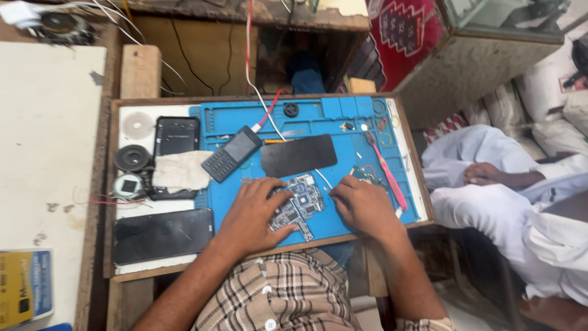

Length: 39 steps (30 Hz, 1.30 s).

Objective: The person works on a disassembled mobile phone motherboard on a blue work mat, using a small metal tool to probe and adjust components. The person repeatedly handles the board, turning it over and manipulating small parts with both hands.

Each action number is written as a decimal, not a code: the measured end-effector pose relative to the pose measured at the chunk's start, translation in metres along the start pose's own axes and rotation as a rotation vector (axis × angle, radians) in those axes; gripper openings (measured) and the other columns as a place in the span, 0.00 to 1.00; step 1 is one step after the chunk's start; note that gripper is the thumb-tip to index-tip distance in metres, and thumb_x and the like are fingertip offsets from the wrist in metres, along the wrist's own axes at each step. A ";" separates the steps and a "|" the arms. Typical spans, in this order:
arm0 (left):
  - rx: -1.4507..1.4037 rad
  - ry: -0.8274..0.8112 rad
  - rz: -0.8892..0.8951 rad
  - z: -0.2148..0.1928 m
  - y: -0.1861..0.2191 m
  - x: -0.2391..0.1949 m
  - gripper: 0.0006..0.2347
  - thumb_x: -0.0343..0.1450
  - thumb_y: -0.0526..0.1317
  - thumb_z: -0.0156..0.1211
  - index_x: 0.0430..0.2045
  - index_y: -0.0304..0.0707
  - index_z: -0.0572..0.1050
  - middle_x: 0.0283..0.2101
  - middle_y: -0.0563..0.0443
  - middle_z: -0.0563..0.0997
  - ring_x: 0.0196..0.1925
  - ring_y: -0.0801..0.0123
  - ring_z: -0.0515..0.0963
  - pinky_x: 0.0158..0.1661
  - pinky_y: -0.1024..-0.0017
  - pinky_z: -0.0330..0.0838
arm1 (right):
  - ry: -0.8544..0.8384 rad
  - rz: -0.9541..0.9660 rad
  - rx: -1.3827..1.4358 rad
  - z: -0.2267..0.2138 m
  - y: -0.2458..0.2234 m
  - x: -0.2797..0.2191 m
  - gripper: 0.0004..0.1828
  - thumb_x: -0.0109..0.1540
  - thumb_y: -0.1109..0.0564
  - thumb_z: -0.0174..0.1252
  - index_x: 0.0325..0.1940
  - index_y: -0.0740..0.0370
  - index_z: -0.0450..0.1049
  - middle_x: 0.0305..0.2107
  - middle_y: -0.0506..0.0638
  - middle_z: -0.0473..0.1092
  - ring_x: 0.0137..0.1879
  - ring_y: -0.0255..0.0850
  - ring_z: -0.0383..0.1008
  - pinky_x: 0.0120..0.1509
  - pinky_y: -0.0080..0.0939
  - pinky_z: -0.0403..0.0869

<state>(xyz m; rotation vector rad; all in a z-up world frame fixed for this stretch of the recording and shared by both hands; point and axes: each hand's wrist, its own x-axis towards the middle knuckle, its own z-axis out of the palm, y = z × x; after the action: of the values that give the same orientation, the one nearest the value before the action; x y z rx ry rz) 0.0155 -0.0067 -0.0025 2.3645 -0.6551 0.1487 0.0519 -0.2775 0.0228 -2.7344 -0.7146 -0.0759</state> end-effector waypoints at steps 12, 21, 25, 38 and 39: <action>-0.059 0.067 0.076 -0.004 0.006 -0.009 0.26 0.59 0.51 0.75 0.47 0.36 0.77 0.56 0.40 0.73 0.61 0.47 0.69 0.62 0.47 0.59 | 0.010 0.189 0.040 0.000 -0.014 -0.002 0.08 0.53 0.55 0.62 0.36 0.54 0.79 0.31 0.47 0.77 0.39 0.47 0.79 0.42 0.49 0.75; -0.085 0.002 0.022 -0.002 0.004 -0.008 0.26 0.59 0.51 0.74 0.48 0.39 0.78 0.57 0.42 0.72 0.64 0.49 0.68 0.64 0.46 0.57 | -0.102 0.304 0.103 -0.001 -0.010 0.008 0.08 0.51 0.56 0.62 0.33 0.56 0.77 0.24 0.49 0.75 0.35 0.48 0.77 0.39 0.49 0.72; -0.082 -0.007 0.012 -0.006 0.006 -0.007 0.26 0.59 0.51 0.74 0.49 0.39 0.77 0.58 0.41 0.72 0.64 0.48 0.68 0.64 0.45 0.55 | -0.110 0.258 0.165 -0.005 -0.012 0.009 0.08 0.51 0.56 0.61 0.33 0.57 0.76 0.23 0.50 0.73 0.33 0.49 0.77 0.38 0.50 0.71; -0.058 -0.016 0.005 -0.007 0.009 0.000 0.27 0.59 0.53 0.74 0.48 0.38 0.77 0.56 0.41 0.72 0.60 0.47 0.69 0.60 0.51 0.60 | -0.066 0.074 0.149 -0.006 -0.007 0.007 0.08 0.50 0.56 0.59 0.31 0.59 0.71 0.26 0.54 0.74 0.35 0.54 0.76 0.38 0.54 0.71; -0.061 -0.017 0.002 -0.006 0.009 0.000 0.27 0.58 0.52 0.74 0.48 0.38 0.77 0.56 0.41 0.72 0.60 0.47 0.69 0.60 0.51 0.60 | -0.068 0.067 0.152 -0.006 -0.006 0.006 0.08 0.50 0.57 0.59 0.31 0.59 0.71 0.27 0.54 0.74 0.35 0.54 0.76 0.38 0.54 0.71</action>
<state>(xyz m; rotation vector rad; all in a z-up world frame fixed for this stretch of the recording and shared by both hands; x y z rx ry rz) 0.0112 -0.0084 0.0073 2.3095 -0.6610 0.1080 0.0544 -0.2712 0.0313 -2.6228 -0.6191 0.0835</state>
